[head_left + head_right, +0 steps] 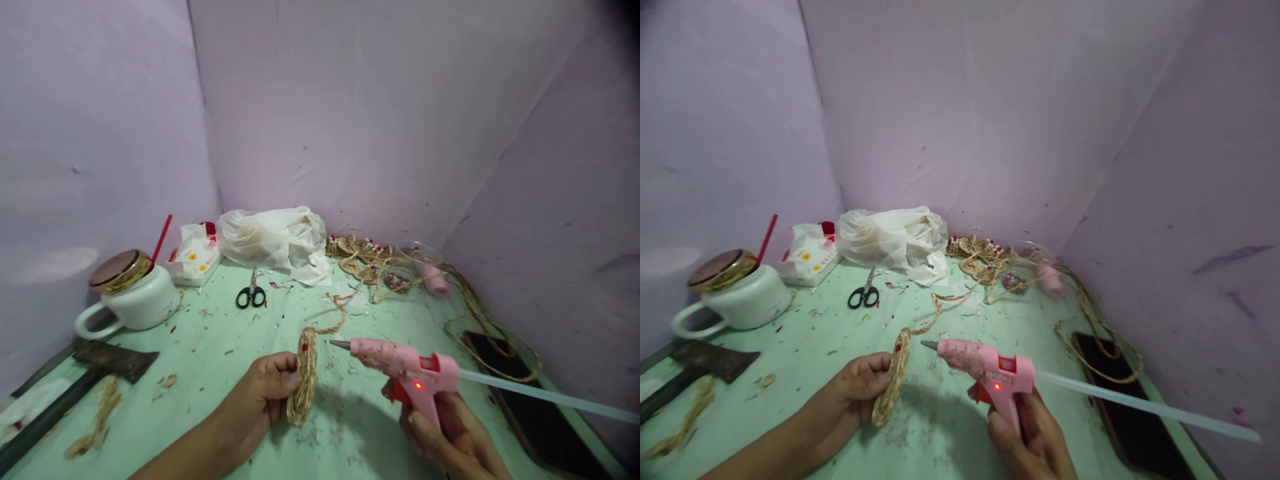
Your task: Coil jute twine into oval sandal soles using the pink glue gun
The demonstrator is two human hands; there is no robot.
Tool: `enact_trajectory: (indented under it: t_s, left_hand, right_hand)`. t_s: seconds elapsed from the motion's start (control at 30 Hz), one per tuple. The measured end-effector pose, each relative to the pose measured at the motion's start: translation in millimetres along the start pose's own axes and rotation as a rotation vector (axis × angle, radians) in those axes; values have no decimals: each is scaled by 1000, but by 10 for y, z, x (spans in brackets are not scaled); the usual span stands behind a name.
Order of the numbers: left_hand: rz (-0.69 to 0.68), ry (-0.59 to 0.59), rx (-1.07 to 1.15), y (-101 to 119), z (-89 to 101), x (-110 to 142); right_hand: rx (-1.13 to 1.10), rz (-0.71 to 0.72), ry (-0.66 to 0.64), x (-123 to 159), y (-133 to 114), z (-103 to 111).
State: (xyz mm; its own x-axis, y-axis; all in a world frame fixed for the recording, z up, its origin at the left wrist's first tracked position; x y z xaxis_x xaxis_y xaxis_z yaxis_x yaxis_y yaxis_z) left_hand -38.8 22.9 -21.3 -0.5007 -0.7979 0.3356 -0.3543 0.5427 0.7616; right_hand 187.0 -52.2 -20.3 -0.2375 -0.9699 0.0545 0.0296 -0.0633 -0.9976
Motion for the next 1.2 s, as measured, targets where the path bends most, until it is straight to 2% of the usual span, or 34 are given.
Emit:
enact_trajectory:
  t_s: [0.13, 0.23, 0.4, 0.9, 1.2]
  left_hand:
    - [-8, -42, -92, -13, -23, 14]
    - [-7, -27, -96, -5, -34, 20]
    - [-5, -16, -125, 6, -55, 30]
    - [-17, -25, -150, 33, -96, 36]
    - [-12, -9, -138, 20, -71, 30]
  right_hand:
    - [66, 43, 17, 1, -55, -1]
    - [174, 91, -30, -2, -112, -26]
    - [184, 131, -21, -4, -121, -24]
    - [212, 148, 56, 8, -100, -20]
    - [229, 122, 36, -3, -60, -20]
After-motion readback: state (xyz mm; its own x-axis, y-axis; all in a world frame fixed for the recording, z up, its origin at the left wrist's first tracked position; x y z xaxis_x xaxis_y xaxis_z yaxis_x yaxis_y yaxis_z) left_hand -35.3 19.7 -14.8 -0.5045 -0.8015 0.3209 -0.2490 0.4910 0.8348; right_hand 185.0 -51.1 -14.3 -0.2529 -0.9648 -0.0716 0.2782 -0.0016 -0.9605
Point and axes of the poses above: each hand's wrist, its own x-axis away from the middle knuckle, its own z-axis out of the back of the hand, y = z × x, the point moved 3 cm from there along -x, towards the middle knuckle, and after that the axes turned 1 degree about -z, right-handed, at the moved point
